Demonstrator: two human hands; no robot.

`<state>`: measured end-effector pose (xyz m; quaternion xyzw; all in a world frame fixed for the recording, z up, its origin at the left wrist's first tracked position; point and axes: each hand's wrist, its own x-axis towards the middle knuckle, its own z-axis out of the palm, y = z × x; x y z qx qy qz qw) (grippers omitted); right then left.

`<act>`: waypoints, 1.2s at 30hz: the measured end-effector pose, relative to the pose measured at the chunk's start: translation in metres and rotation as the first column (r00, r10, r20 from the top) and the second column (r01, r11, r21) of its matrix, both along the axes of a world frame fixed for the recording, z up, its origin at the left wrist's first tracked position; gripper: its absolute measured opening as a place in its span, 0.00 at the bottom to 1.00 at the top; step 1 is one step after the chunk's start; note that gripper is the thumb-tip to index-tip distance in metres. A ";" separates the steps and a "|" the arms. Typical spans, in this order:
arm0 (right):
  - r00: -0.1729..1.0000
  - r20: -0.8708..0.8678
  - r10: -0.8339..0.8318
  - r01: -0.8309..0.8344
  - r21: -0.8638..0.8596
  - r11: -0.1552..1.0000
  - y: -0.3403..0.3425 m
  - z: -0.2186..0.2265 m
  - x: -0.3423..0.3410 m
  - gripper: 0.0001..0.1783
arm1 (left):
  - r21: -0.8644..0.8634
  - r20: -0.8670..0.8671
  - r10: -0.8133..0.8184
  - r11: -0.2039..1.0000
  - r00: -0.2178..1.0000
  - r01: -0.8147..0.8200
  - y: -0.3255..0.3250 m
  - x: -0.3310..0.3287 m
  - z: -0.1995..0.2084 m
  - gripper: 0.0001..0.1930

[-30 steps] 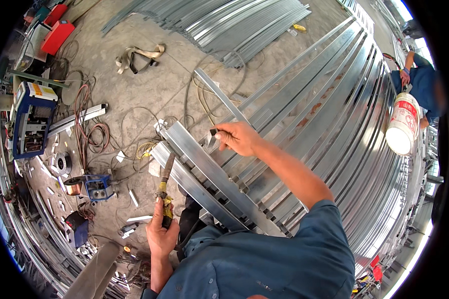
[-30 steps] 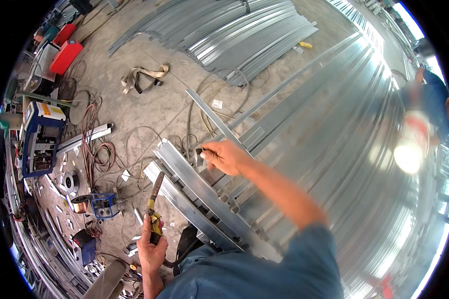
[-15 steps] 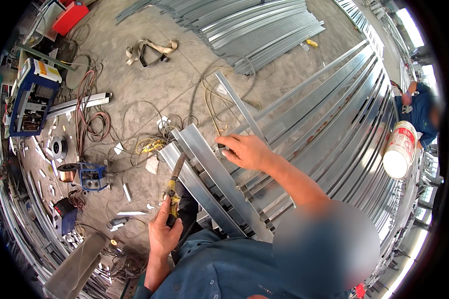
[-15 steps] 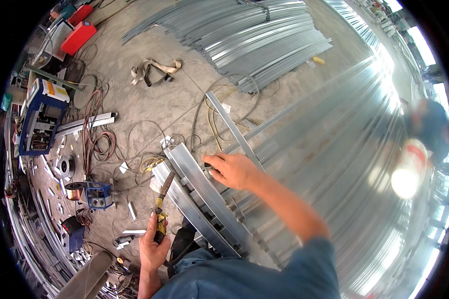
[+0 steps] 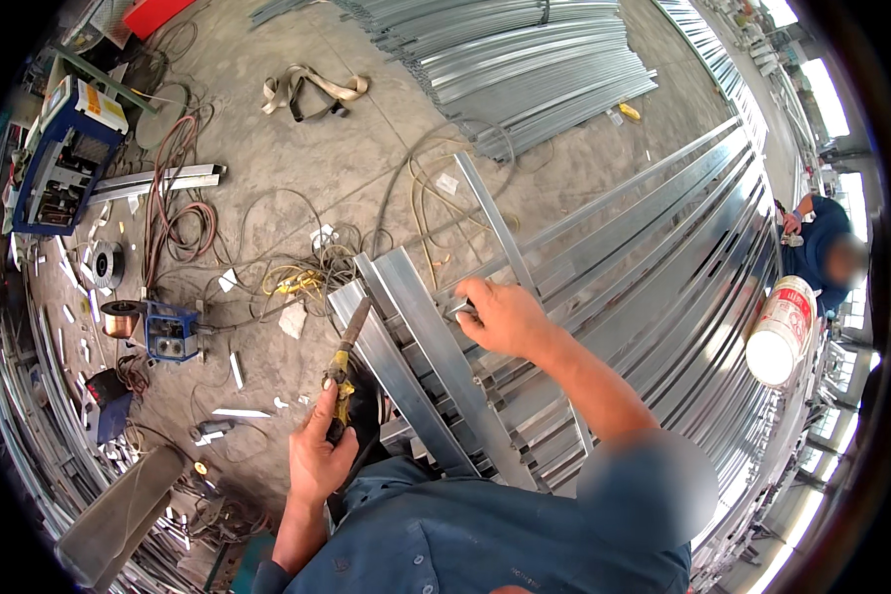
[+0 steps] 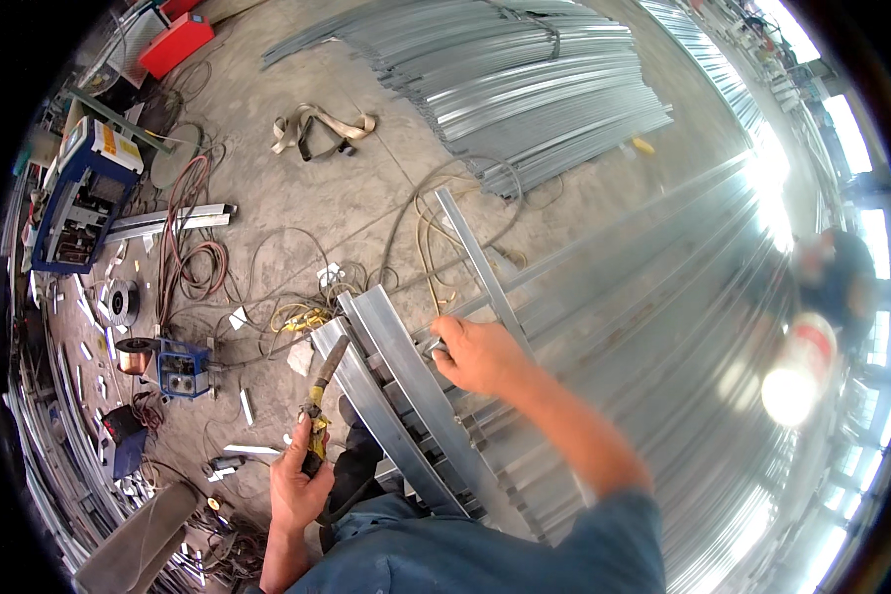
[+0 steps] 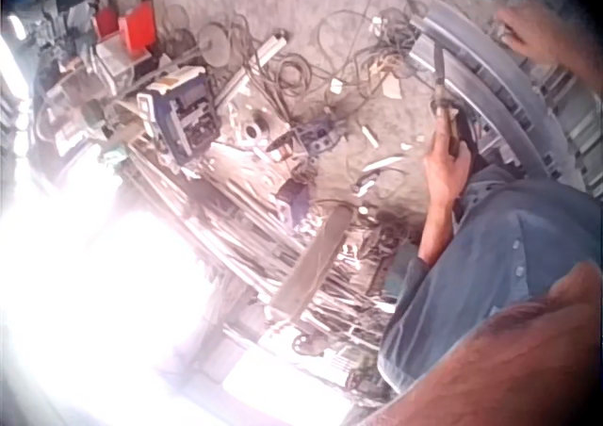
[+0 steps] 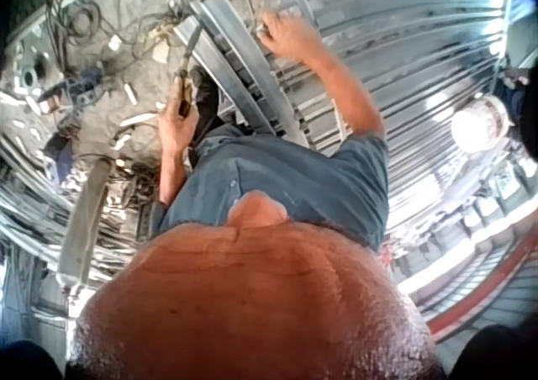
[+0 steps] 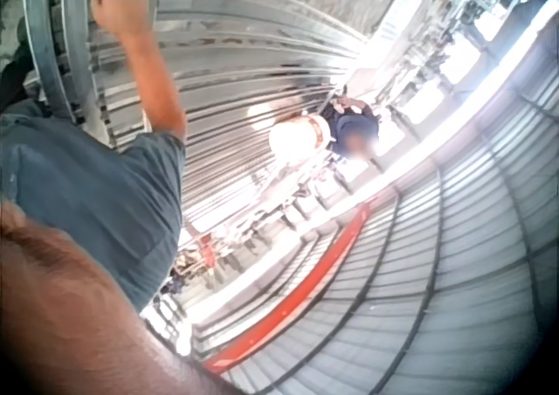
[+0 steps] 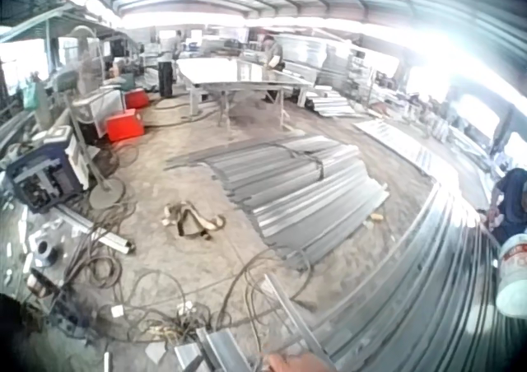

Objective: The person welds a metal frame using a handheld welding torch, creating bright sparks and smoke. They repeatedly position the torch along the frame's joints and weld in short bursts while standing in a workshop.

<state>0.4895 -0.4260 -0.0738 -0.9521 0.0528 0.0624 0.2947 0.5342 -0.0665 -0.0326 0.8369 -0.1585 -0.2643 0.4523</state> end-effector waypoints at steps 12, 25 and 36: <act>0.967 0.090 0.238 -0.194 -0.345 0.918 0.019 -0.003 0.001 0.11 | -0.002 0.010 -0.033 0.999 0.999 0.033 -0.007 0.006 0.011 0.40; 0.979 -0.085 0.185 -0.200 -0.223 0.954 -0.015 0.004 0.012 0.09 | -0.024 0.047 0.003 1.000 0.999 -0.002 0.005 0.013 -0.001 0.40; 0.952 -0.057 0.300 -0.305 -0.220 0.927 0.015 0.021 0.021 0.08 | -0.033 0.003 0.027 0.999 1.000 -0.027 0.013 0.016 -0.004 0.40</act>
